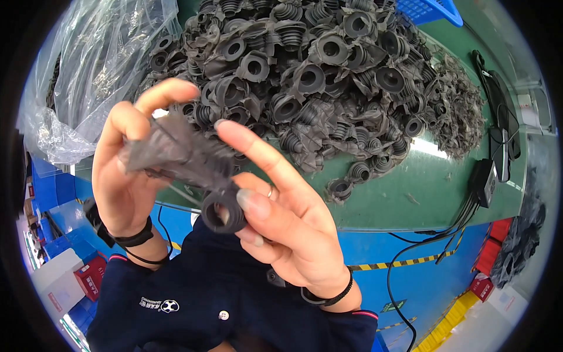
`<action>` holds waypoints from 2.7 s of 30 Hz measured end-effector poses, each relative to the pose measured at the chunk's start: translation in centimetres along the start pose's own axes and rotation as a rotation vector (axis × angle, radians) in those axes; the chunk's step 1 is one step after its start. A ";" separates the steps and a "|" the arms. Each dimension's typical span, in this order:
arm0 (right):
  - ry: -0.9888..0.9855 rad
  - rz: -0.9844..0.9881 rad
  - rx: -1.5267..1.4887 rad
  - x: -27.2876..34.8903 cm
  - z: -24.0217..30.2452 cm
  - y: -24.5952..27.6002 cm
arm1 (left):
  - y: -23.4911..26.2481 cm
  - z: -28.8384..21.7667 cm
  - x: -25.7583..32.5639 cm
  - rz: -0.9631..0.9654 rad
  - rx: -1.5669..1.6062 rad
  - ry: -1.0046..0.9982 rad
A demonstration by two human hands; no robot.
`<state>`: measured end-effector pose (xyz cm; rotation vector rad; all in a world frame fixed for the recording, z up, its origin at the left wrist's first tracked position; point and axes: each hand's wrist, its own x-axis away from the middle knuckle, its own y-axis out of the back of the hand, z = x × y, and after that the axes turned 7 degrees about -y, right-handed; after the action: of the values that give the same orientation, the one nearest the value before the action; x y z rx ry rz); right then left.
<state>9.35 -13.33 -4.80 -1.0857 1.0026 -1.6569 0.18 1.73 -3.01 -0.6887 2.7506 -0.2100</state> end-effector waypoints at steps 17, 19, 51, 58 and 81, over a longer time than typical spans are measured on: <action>-0.331 -0.126 0.253 0.5 1.7 -0.4 | -0.2 -0.6 0.2 0.491 -0.672 -0.463; -0.371 -0.130 0.270 0.5 2.2 -0.3 | -0.3 -0.6 0.1 0.533 -0.649 -0.450; 0.999 -0.505 1.940 0.8 0.2 -0.4 | -2.7 -0.1 1.1 0.206 -1.299 -0.667; 1.126 -0.257 2.130 1.3 0.6 -0.3 | -2.1 0.2 0.8 0.056 -1.227 -0.603; 0.079 -0.202 0.502 1.9 1.3 0.3 | -1.0 0.2 0.9 0.243 -0.794 -0.593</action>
<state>10.24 -15.39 -4.30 -0.8040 0.4874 -1.9878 -0.04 0.43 -3.18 -0.4607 2.2308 1.0122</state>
